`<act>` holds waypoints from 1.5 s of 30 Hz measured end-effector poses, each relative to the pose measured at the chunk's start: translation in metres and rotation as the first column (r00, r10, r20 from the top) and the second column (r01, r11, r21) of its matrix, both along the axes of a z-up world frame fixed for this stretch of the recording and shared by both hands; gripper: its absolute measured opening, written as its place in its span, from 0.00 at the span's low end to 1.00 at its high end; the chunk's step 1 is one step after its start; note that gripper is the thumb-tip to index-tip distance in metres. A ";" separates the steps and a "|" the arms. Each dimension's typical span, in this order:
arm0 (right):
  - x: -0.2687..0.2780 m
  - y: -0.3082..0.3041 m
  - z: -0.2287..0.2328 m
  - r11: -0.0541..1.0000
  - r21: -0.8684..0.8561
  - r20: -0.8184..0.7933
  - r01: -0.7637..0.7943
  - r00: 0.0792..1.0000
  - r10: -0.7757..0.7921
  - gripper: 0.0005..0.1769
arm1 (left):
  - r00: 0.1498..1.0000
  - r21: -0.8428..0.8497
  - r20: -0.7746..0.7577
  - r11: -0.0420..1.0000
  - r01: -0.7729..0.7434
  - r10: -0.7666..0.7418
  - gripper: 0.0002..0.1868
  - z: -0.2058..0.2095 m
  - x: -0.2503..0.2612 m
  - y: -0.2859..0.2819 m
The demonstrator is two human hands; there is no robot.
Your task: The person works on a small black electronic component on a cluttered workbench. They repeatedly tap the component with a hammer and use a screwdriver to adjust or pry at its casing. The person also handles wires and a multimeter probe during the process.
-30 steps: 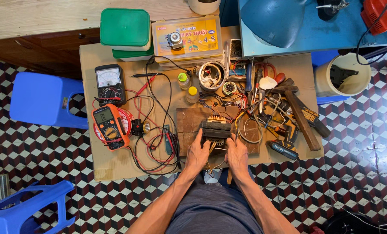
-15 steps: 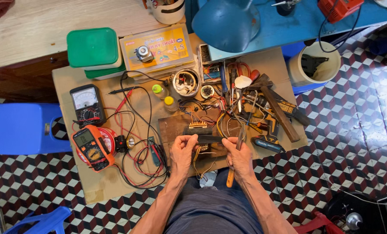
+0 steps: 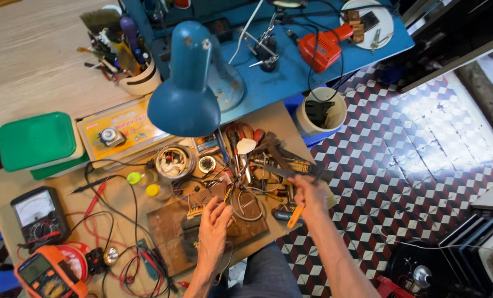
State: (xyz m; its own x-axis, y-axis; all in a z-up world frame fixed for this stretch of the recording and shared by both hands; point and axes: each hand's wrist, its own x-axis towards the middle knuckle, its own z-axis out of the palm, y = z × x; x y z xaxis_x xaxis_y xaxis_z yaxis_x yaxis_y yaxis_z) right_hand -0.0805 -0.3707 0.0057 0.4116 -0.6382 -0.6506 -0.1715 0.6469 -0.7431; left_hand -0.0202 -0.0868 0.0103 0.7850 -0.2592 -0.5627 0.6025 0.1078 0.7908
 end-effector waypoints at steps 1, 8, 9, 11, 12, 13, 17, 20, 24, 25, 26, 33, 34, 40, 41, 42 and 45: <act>0.008 -0.035 -0.004 0.997 -0.062 0.017 0.047 0.999 -0.046 0.04 | 1.000 0.046 0.023 0.999 -0.001 0.000 0.33 -0.003 -0.002 0.004; 0.059 -0.172 -0.005 0.989 -0.145 -0.038 0.014 0.999 -0.019 0.11 | 0.971 0.240 0.121 0.943 -0.229 0.205 0.30 -0.029 -0.005 0.069; 0.062 -0.157 -0.003 0.979 -0.175 -0.084 -0.108 0.992 0.095 0.12 | 0.969 0.360 0.152 0.903 -0.236 0.193 0.27 -0.035 -0.012 0.082; 0.053 -0.107 0.008 0.904 -0.222 -0.167 -0.367 0.927 0.335 0.14 | 0.961 0.539 0.235 0.803 -0.255 0.148 0.23 -0.055 -0.020 0.107; 0.047 -0.071 0.011 0.837 -0.229 -0.203 -0.497 0.865 0.458 0.16 | 0.952 0.601 0.284 0.753 -0.268 0.112 0.22 -0.065 -0.028 0.118; 0.041 -0.032 0.013 0.782 -0.160 -0.183 -0.602 0.797 0.576 0.19 | 0.958 0.607 0.272 0.757 -0.241 0.087 0.23 -0.078 -0.029 0.123; 0.019 0.110 0.007 0.585 0.117 -0.255 -0.803 0.545 0.799 0.23 | 0.991 0.489 0.134 0.870 -0.063 -0.003 0.31 -0.112 -0.032 0.118; 0.015 0.159 -0.016 0.571 0.125 -0.286 -0.811 0.522 0.804 0.25 | 0.994 0.382 0.107 0.923 -0.039 -0.002 0.32 -0.110 -0.041 0.121; 0.011 0.185 -0.031 0.616 0.168 -0.235 -0.770 0.575 0.783 0.30 | 0.990 0.549 0.079 0.834 0.053 -0.115 0.33 -0.091 -0.036 0.119; 0.010 0.190 -0.031 0.622 0.152 -0.231 -0.768 0.585 0.778 0.30 | 0.988 0.595 0.035 0.798 0.099 -0.149 0.34 -0.084 -0.034 0.117; 0.009 0.195 -0.029 0.629 0.136 -0.227 -0.766 0.593 0.772 0.31 | 0.989 0.583 0.025 0.806 0.103 -0.144 0.34 -0.077 -0.032 0.116; 0.010 0.213 -0.015 0.645 0.043 -0.307 -0.763 0.604 0.735 0.33 | 0.991 0.549 0.024 0.830 0.097 -0.132 0.35 -0.045 -0.022 0.109; 0.010 0.214 -0.012 0.645 0.035 -0.300 -0.763 0.608 0.735 0.33 | 0.992 0.561 0.000 0.821 0.106 -0.128 0.35 -0.042 -0.021 0.108; 0.007 0.218 0.008 0.683 0.011 -0.309 -0.731 0.647 0.697 0.30 | 0.985 0.571 0.032 0.812 0.120 -0.168 0.35 -0.020 -0.025 0.111; 0.007 0.218 0.012 0.689 0.014 -0.304 -0.725 0.653 0.694 0.29 | 0.975 0.604 0.113 0.792 0.085 -0.191 0.33 -0.014 -0.026 0.110; 0.007 0.218 0.015 0.695 0.018 -0.299 -0.719 0.659 0.690 0.28 | 0.957 0.634 0.192 0.772 0.048 -0.217 0.31 -0.008 -0.027 0.110; 0.007 0.218 0.021 0.710 0.011 -0.328 -0.704 0.668 0.668 0.26 | 0.940 0.595 0.275 0.803 -0.003 -0.201 0.25 0.008 -0.023 0.111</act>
State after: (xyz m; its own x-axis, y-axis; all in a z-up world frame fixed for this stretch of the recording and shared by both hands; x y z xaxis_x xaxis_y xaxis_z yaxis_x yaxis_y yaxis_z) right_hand -0.0737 -0.1525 0.0270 0.5683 -0.3235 -0.7566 -0.7486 0.1783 -0.6386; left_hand -0.0430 0.0239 0.0180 0.9303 -0.0503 -0.3632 0.2970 -0.4777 0.8268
